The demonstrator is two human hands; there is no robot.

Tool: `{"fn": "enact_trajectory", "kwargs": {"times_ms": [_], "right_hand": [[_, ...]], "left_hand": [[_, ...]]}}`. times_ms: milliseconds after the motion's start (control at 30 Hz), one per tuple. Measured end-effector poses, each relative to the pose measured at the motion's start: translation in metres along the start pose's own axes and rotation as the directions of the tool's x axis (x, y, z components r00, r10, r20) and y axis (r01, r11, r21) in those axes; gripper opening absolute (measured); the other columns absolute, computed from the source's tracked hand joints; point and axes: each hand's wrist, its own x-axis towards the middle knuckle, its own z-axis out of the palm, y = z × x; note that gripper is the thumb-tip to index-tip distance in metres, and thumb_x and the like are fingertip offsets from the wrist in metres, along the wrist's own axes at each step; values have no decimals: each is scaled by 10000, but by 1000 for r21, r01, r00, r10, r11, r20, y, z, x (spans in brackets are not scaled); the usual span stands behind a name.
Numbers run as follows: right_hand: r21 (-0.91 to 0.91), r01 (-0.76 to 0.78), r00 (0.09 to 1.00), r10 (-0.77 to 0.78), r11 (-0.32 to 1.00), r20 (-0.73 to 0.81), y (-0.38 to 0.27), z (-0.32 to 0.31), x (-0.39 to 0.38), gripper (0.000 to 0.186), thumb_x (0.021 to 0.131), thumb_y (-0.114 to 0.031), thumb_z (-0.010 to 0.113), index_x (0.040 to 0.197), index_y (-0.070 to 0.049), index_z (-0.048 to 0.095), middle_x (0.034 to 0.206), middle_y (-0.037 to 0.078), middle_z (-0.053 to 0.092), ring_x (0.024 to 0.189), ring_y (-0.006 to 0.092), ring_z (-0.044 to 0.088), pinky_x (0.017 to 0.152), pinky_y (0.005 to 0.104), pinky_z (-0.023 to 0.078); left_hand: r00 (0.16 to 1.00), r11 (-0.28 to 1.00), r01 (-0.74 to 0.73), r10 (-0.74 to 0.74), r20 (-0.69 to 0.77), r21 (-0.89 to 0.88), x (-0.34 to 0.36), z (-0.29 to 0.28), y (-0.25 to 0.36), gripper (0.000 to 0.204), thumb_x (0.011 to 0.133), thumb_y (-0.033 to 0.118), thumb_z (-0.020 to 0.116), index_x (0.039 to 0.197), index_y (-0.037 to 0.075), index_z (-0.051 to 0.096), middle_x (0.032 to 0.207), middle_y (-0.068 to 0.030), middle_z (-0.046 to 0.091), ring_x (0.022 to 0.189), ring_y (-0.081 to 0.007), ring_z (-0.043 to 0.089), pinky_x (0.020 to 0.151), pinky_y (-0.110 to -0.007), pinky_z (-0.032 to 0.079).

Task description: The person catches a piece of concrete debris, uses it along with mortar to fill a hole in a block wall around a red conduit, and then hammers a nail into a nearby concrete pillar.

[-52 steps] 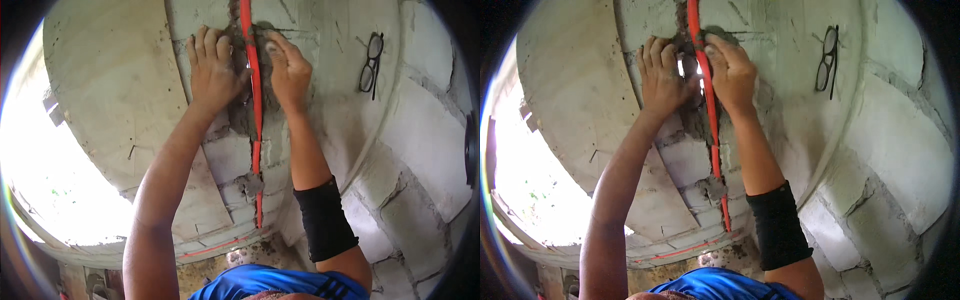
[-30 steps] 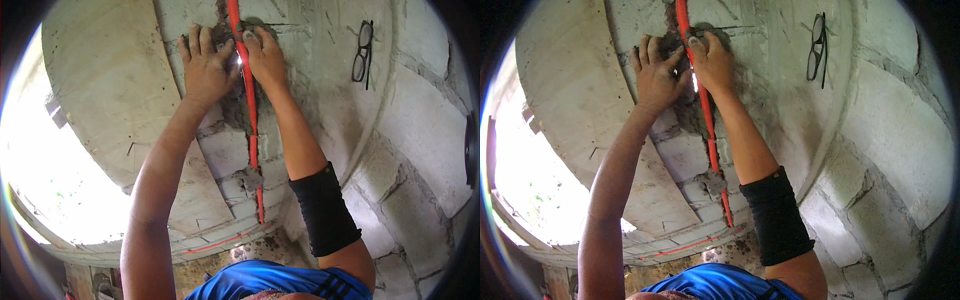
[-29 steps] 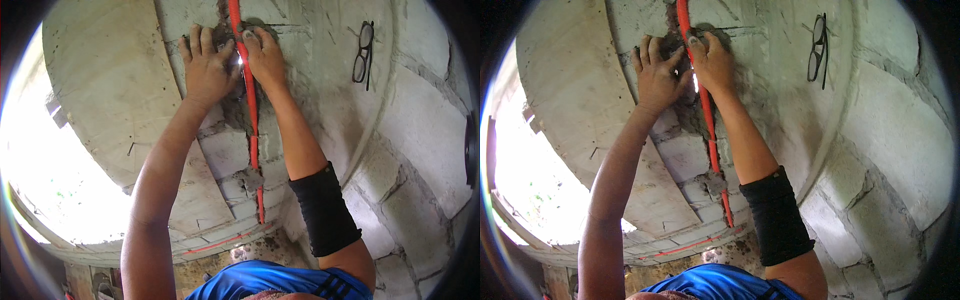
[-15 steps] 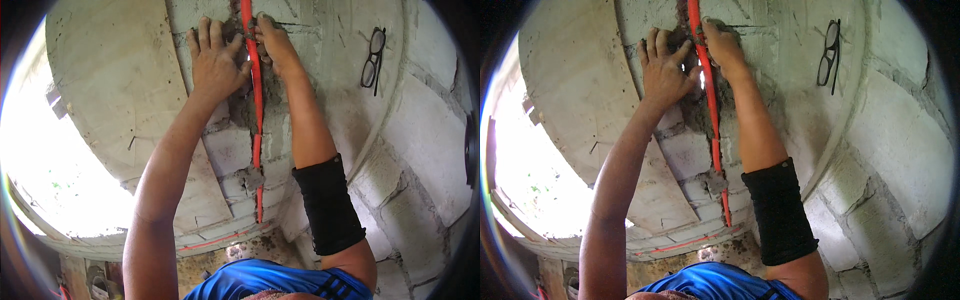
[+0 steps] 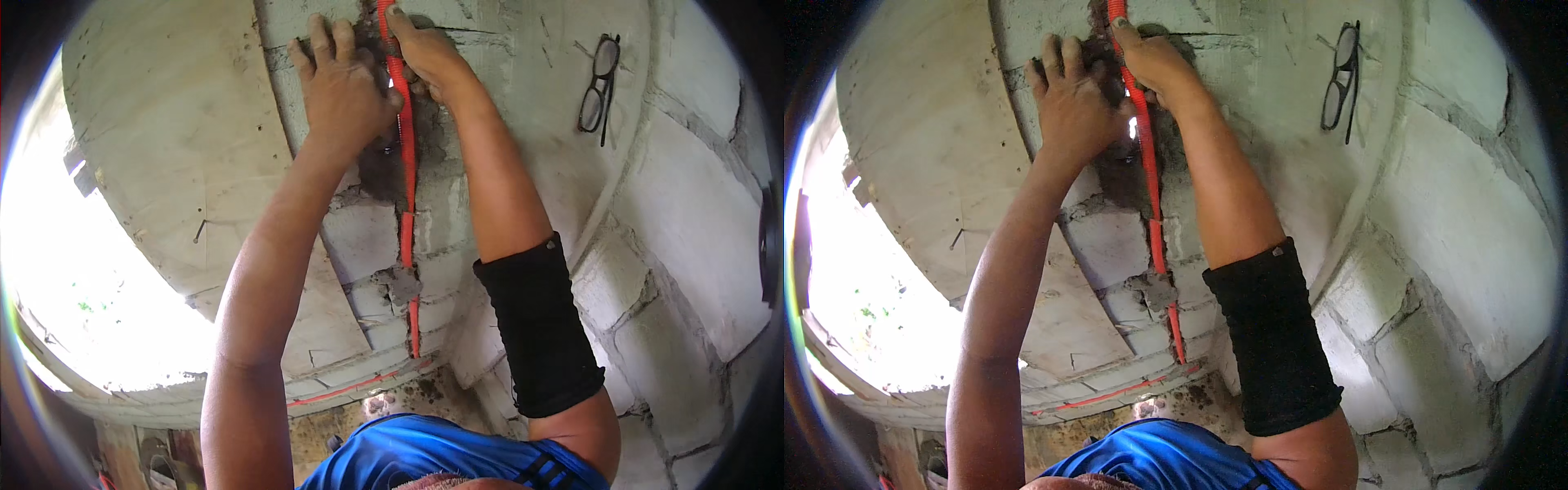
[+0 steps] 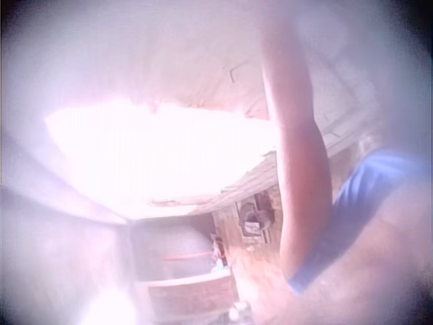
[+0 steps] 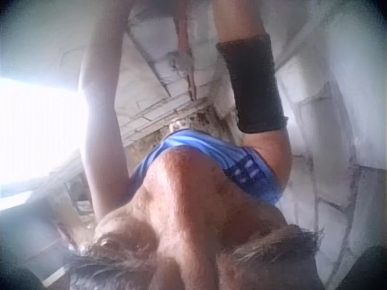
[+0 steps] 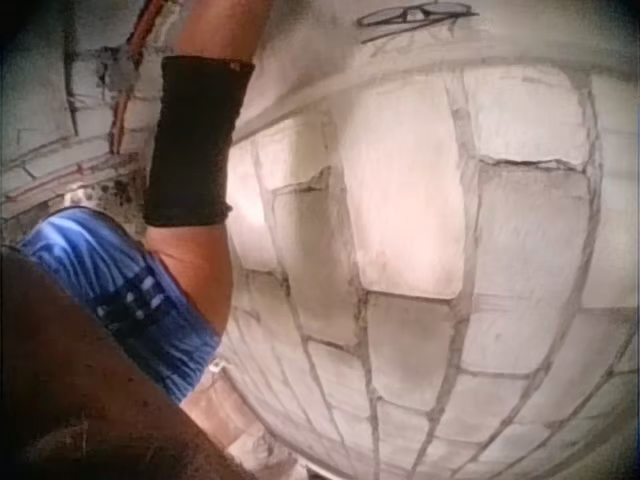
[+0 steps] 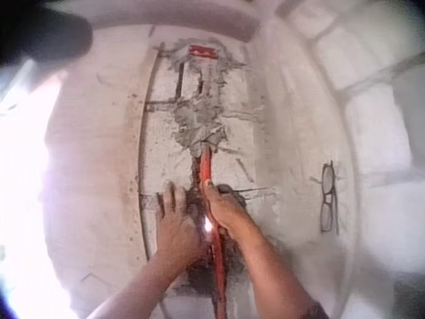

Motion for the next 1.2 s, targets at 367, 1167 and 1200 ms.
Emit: {"fn": "enact_trajectory", "kwargs": {"times_ms": [367, 1167, 1200], "right_hand": [[-517, 397, 765, -585, 758, -271, 29, -5, -10, 262, 861, -284, 686, 925, -34, 735, 850, 160, 717, 791, 315, 697, 727, 394, 534], [-677, 425, 690, -699, 601, -187, 26, 4, 10, 119, 787, -192, 724, 817, -82, 690, 757, 159, 686, 752, 393, 672, 687, 497, 524], [-679, 425, 689, -701, 598, -186, 26, 3, 10, 114, 790, -191, 719, 815, -83, 689, 758, 161, 685, 753, 392, 672, 685, 498, 524]], "left_hand": [[989, 993, -69, 56, -135, -91, -6, 8, -15, 614, 698, 438, 757, 1162, 49, 655, 1432, -191, 376, 1438, -460, 204, 1150, -654, 152], [988, 985, -74, 51, -146, -155, -9, 7, -17, 691, 755, 517, 752, 1320, 154, 592, 1415, -177, 423, 1429, -428, 261, 1147, -647, 171], [988, 985, -74, 51, -146, -155, -10, 6, -17, 691, 755, 517, 752, 1320, 154, 592, 1415, -177, 423, 1429, -428, 261, 1147, -647, 171]]}}
